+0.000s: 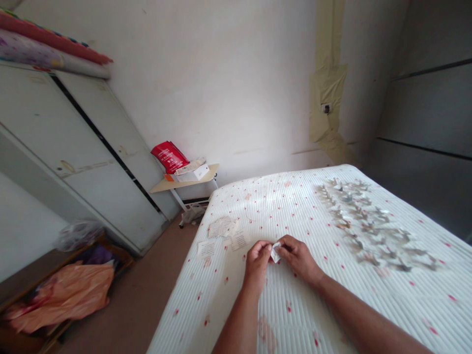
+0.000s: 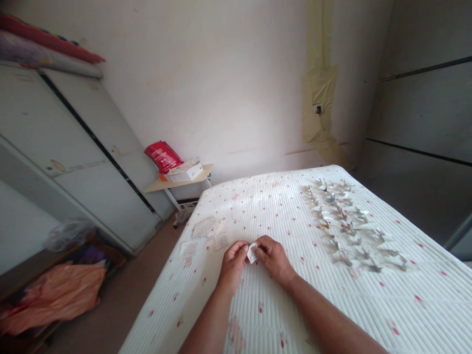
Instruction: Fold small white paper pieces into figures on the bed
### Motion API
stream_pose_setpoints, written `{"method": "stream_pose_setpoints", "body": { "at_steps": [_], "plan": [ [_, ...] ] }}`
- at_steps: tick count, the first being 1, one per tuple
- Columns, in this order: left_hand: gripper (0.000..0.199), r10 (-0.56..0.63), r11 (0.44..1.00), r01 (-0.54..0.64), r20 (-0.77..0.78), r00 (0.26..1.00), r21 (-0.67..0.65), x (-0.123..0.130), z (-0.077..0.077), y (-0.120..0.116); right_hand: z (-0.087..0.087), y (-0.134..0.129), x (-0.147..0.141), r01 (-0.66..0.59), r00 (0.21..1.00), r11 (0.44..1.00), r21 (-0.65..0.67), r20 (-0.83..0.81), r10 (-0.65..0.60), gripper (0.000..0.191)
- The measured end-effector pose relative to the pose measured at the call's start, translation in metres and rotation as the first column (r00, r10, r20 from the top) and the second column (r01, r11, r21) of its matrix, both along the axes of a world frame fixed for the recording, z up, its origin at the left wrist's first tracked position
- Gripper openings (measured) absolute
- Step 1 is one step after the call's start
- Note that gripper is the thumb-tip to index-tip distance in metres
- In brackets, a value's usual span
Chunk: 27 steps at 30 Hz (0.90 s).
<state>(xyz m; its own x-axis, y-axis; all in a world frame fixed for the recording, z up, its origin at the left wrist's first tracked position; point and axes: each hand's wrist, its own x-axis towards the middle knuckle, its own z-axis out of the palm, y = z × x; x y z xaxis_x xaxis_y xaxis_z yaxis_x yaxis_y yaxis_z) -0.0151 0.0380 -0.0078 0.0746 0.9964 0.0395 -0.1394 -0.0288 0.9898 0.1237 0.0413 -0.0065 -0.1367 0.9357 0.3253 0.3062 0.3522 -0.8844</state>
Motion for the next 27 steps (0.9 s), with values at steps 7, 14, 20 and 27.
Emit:
{"method": "stream_pose_setpoints", "body": {
  "at_steps": [7,14,20,27],
  "plan": [
    [0.029,0.077,0.994,-0.063,-0.16,0.984,0.086,0.0019,0.0037,-0.003,-0.0021,0.0004,-0.0008,-0.033,0.994,0.997,-0.07,-0.106,0.026,0.021],
    [0.025,0.089,0.993,-0.071,-0.199,0.976,0.094,0.0014,0.0016,-0.0032,-0.0016,-0.0004,-0.002,-0.056,0.992,0.995,-0.083,-0.116,0.046,0.019],
    [0.024,0.127,0.99,-0.111,-0.22,0.967,0.086,0.0054,0.0059,-0.006,0.002,-0.0014,-0.0022,0.035,0.999,0.999,-0.02,0.041,-0.034,0.015],
    [0.02,0.163,0.984,-0.144,-0.21,0.964,0.104,0.0062,0.0006,-0.0053,0.0051,-0.0043,-0.0025,-0.02,1.0,0.998,-0.052,-0.023,0.019,0.016]
  ]
}}
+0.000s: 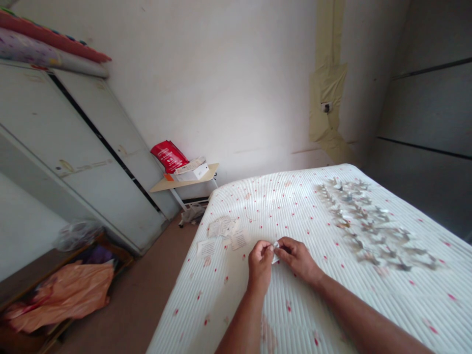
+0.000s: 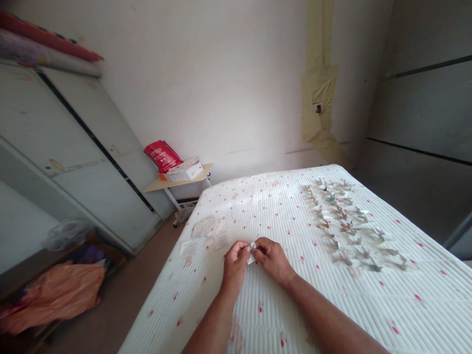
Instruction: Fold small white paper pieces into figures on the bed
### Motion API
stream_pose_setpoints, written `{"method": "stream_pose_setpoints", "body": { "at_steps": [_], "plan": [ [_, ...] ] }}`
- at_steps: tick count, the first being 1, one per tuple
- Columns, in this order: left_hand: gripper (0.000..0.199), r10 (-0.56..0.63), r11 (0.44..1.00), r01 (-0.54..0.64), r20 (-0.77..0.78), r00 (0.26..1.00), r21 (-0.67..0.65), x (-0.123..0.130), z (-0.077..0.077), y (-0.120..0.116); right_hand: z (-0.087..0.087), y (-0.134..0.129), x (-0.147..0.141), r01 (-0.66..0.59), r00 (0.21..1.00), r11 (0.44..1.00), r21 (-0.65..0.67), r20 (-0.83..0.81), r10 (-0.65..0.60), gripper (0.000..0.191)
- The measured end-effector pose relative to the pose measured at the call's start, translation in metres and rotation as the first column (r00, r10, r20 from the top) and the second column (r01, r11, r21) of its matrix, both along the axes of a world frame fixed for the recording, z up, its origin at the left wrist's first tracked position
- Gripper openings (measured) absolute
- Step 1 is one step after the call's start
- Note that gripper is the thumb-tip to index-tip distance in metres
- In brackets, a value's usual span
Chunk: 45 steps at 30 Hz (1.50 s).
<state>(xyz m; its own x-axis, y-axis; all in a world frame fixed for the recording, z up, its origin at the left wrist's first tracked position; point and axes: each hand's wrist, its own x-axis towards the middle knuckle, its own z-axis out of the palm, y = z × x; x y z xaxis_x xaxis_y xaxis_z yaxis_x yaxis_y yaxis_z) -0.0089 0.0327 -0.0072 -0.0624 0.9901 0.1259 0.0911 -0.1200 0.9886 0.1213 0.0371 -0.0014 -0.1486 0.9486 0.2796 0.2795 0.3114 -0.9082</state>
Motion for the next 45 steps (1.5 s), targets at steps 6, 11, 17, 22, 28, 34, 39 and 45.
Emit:
{"method": "stream_pose_setpoints", "body": {
  "at_steps": [6,11,17,22,28,34,39,45],
  "plan": [
    [0.02,0.01,0.999,-0.008,-0.033,0.999,0.051,-0.002,-0.003,0.002,-0.002,0.001,0.0,-0.037,0.999,0.999,-0.006,-0.019,0.037,0.023],
    [0.018,-0.002,0.999,0.002,-0.007,1.0,0.038,-0.002,-0.001,0.001,-0.002,0.002,0.0,-0.01,1.0,1.0,0.003,0.01,0.01,0.025],
    [0.015,-0.07,0.997,0.075,0.124,0.99,-0.033,-0.002,0.001,0.0,0.001,0.0,0.001,0.006,0.999,1.0,0.004,0.05,-0.006,0.025],
    [0.021,-0.07,0.988,0.098,0.219,0.973,-0.122,0.001,0.006,0.0,-0.001,0.001,0.001,-0.012,0.999,1.0,-0.017,0.036,0.013,0.023],
    [0.023,-0.05,0.988,0.076,0.192,0.98,-0.131,0.003,0.004,0.001,-0.001,0.001,0.0,0.044,0.998,0.999,-0.01,0.039,-0.043,0.012],
    [0.017,-0.049,0.997,0.055,0.101,0.994,-0.052,0.003,-0.001,0.002,0.0,0.002,0.001,0.1,0.99,0.995,0.018,0.101,-0.101,0.011],
    [0.018,-0.044,0.997,0.049,0.078,0.996,-0.065,0.003,-0.004,0.003,-0.003,0.003,0.003,0.105,0.983,0.992,0.072,0.143,-0.114,0.015],
    [0.016,-0.061,0.991,0.073,0.104,0.993,-0.114,0.002,-0.004,0.004,-0.001,0.006,0.007,0.096,0.991,0.991,0.096,0.084,-0.105,0.019]
  ]
}}
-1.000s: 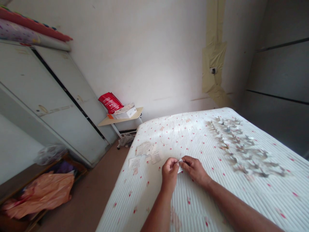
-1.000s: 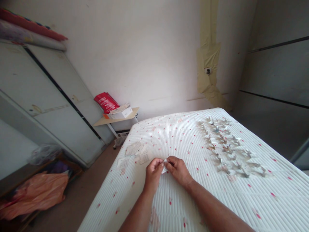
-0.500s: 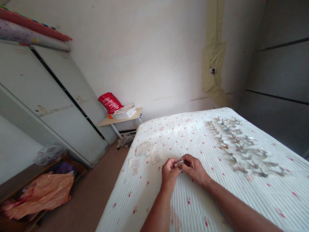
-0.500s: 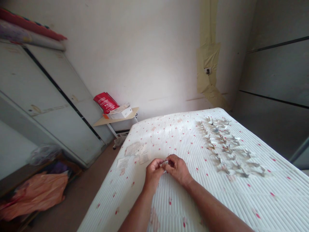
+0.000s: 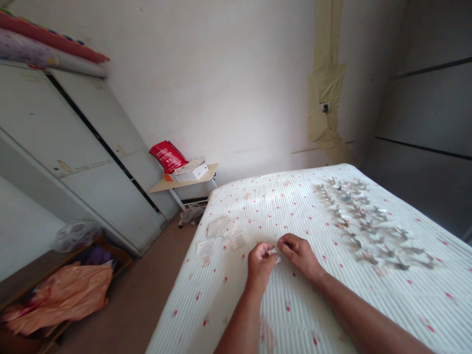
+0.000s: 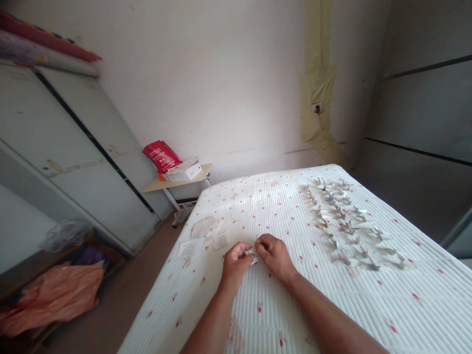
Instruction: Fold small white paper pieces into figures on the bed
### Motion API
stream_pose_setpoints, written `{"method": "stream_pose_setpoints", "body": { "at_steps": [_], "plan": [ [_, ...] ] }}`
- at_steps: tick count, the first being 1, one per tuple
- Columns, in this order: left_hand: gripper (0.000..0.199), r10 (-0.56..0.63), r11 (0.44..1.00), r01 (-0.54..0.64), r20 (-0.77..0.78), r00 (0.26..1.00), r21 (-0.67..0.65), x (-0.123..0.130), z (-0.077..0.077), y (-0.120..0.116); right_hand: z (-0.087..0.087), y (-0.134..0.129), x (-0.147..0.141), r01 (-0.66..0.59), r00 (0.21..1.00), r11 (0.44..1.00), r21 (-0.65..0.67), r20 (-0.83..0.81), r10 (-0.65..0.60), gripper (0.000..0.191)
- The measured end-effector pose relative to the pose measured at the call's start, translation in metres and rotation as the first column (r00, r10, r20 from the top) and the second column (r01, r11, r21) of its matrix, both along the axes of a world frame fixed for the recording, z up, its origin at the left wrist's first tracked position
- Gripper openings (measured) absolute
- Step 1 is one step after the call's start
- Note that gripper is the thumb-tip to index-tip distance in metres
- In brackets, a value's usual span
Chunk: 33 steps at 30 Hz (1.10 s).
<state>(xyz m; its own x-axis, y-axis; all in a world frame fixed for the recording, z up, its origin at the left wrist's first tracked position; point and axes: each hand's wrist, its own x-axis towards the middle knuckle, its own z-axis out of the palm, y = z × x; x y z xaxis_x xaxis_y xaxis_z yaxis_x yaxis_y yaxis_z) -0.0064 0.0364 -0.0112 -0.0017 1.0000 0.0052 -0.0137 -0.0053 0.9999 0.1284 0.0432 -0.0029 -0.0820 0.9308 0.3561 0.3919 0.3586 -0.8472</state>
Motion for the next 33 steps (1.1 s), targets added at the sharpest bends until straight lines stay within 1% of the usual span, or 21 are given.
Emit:
{"method": "stream_pose_setpoints", "body": {
  "at_steps": [6,9,11,14,18,22,28,30,33],
  "plan": [
    [0.01,0.014,1.0,-0.014,0.054,0.998,-0.015,0.0,0.008,-0.002,0.005,0.001,0.003,0.013,0.996,0.999,-0.033,-0.092,-0.016,0.027],
    [0.012,0.03,0.999,-0.028,0.07,0.997,-0.027,-0.001,0.01,-0.003,0.004,0.0,0.002,-0.054,0.989,0.995,-0.078,-0.144,0.042,0.021],
    [0.016,0.018,1.0,-0.016,0.084,0.996,-0.027,-0.002,0.009,-0.003,0.002,0.0,0.0,-0.087,0.986,0.992,-0.094,-0.152,0.072,0.018],
    [0.02,-0.027,1.0,0.026,0.09,0.996,0.012,-0.003,0.006,-0.002,-0.001,0.0,-0.002,-0.114,0.984,0.99,-0.08,-0.144,0.102,0.017],
    [0.022,-0.064,0.995,0.062,0.036,0.997,0.074,-0.004,0.005,-0.003,0.0,-0.001,-0.003,-0.137,0.979,0.987,-0.086,-0.165,0.122,0.019],
    [0.022,-0.085,0.993,0.082,0.026,0.996,0.088,-0.003,0.008,-0.004,0.002,-0.001,0.0,-0.168,0.978,0.984,-0.064,-0.135,0.158,0.02],
    [0.025,-0.096,0.99,0.094,0.009,0.995,0.104,-0.001,0.011,-0.007,0.005,-0.002,0.002,-0.201,0.979,0.979,-0.006,0.024,0.202,0.019],
    [0.027,-0.081,0.99,0.082,-0.009,0.997,0.117,-0.002,0.012,-0.007,0.005,-0.002,0.001,-0.199,0.979,0.98,-0.008,0.035,0.199,0.019],
    [0.029,-0.041,0.992,0.046,-0.039,0.998,0.121,-0.003,0.014,-0.008,0.003,-0.002,-0.001,-0.189,0.982,0.981,-0.033,0.002,0.189,0.019]
  ]
}}
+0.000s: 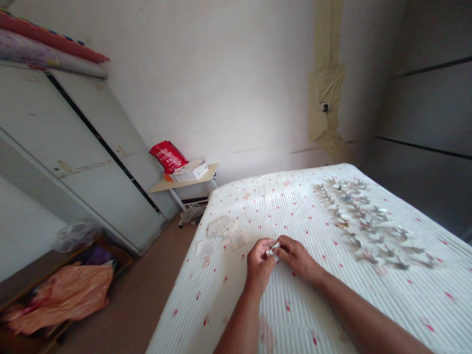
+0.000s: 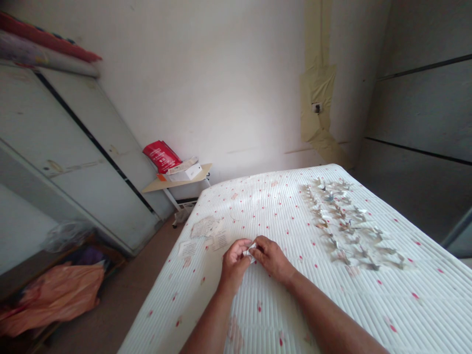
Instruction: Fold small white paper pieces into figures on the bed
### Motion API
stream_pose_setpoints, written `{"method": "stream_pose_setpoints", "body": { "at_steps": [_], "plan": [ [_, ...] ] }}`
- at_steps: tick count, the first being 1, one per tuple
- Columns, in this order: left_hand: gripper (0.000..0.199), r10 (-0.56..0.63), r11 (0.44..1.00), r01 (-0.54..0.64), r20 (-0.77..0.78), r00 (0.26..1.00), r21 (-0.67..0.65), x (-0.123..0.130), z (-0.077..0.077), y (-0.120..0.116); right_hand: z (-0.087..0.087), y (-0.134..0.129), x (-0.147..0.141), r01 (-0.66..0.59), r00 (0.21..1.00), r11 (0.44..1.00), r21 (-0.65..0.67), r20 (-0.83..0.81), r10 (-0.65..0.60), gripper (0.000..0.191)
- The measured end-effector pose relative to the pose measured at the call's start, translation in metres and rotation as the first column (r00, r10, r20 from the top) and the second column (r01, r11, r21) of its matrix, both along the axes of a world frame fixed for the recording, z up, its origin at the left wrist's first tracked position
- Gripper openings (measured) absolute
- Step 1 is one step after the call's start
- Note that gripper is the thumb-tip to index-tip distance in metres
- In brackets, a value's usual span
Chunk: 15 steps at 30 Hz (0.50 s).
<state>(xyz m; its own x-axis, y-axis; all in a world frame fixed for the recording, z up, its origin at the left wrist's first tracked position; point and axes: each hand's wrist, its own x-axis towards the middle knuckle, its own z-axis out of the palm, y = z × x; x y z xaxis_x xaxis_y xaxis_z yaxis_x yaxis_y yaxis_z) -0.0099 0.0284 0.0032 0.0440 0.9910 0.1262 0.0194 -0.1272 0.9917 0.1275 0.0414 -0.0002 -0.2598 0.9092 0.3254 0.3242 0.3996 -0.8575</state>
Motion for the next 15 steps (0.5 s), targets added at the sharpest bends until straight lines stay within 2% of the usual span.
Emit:
{"method": "stream_pose_setpoints", "body": {
  "at_steps": [7,15],
  "plan": [
    [0.037,-0.02,0.999,0.022,0.054,0.998,-0.049,0.0016,0.0055,-0.0029,-0.0066,0.0026,0.0001,-0.039,0.982,0.994,-0.102,-0.186,0.019,0.019],
    [0.045,-0.028,0.998,0.033,0.097,0.995,-0.045,0.0025,0.003,-0.002,-0.0007,0.0046,-0.0006,-0.12,0.927,0.955,-0.272,-0.376,0.009,0.029]
  ]
}}
